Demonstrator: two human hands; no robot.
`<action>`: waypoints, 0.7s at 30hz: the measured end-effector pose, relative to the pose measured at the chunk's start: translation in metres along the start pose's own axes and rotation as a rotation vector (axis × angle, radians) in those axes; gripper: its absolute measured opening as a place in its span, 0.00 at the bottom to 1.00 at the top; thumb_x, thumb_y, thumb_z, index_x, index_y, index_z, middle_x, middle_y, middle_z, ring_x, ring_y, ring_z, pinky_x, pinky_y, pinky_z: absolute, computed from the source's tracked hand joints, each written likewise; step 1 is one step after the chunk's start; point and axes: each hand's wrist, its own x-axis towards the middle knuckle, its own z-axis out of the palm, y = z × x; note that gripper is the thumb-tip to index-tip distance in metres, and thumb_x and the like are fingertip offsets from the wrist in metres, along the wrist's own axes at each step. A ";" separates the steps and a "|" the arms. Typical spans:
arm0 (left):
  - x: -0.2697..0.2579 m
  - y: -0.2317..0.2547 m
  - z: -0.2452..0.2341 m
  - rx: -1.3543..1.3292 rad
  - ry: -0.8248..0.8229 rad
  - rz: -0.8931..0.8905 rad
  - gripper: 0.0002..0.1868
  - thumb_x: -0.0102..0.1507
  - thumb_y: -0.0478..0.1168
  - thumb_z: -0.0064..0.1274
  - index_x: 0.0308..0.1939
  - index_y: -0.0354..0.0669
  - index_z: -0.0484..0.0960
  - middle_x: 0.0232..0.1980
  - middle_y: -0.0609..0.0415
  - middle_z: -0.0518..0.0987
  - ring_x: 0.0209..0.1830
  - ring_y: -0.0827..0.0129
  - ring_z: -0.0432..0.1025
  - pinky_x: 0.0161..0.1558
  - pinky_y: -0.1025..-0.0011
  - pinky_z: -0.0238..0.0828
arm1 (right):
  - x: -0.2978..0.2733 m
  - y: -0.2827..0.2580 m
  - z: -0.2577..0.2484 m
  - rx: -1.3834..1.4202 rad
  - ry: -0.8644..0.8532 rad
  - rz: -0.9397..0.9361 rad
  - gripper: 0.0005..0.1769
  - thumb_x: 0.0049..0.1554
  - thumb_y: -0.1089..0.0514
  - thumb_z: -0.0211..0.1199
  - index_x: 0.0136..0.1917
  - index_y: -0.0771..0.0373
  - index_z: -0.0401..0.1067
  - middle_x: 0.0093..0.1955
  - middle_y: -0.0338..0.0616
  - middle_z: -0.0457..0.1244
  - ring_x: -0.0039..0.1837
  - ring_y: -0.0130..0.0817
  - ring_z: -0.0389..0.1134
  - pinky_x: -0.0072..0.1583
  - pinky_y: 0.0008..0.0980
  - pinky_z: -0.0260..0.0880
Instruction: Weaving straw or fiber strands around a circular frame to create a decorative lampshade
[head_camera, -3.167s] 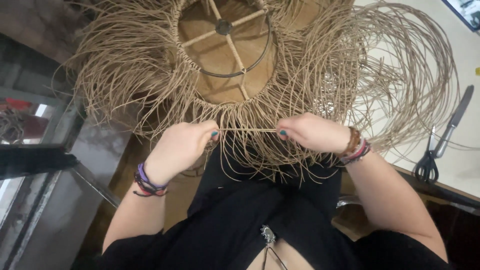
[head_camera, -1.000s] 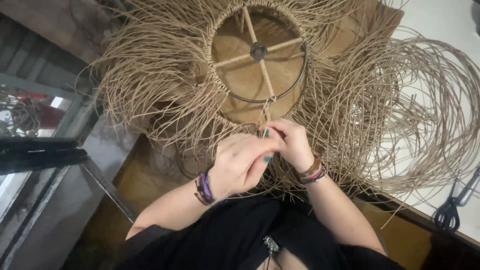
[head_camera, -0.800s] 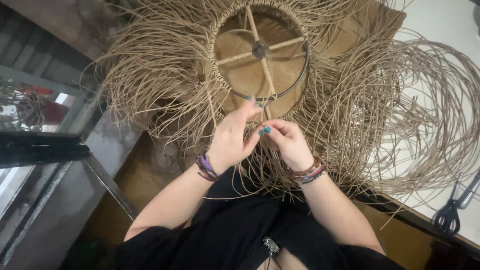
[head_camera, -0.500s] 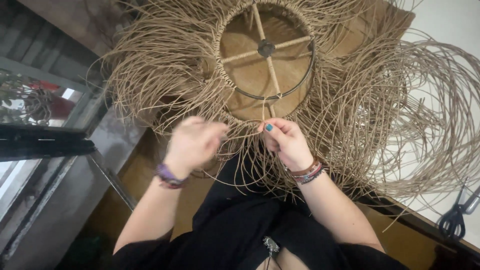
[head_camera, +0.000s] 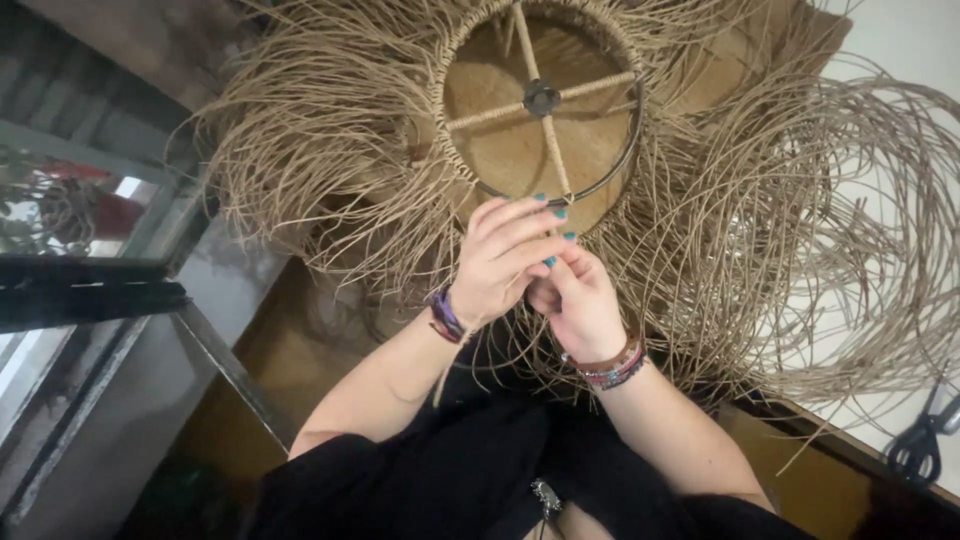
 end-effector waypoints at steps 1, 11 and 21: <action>0.013 0.004 -0.006 -0.007 0.001 -0.002 0.23 0.71 0.59 0.39 0.54 0.57 0.86 0.64 0.59 0.79 0.67 0.58 0.71 0.72 0.55 0.54 | -0.001 -0.010 0.008 -0.004 0.006 0.000 0.11 0.67 0.59 0.53 0.49 0.68 0.72 0.28 0.28 0.56 0.30 0.09 0.54 0.29 0.11 0.55; 0.079 -0.037 -0.017 0.450 0.029 0.003 0.12 0.70 0.53 0.51 0.37 0.55 0.81 0.41 0.67 0.81 0.55 0.69 0.72 0.61 0.59 0.54 | 0.002 -0.007 0.011 0.072 0.052 -0.012 0.04 0.68 0.58 0.51 0.49 0.56 0.59 0.30 0.27 0.45 0.28 0.13 0.43 0.25 0.12 0.44; 0.094 -0.051 -0.019 0.385 -0.110 -0.274 0.17 0.73 0.39 0.33 0.40 0.42 0.79 0.35 0.55 0.77 0.35 0.67 0.71 0.43 0.68 0.67 | -0.003 0.025 -0.018 0.100 0.073 0.031 0.09 0.64 0.57 0.59 0.43 0.53 0.61 0.28 0.29 0.47 0.26 0.19 0.42 0.25 0.22 0.36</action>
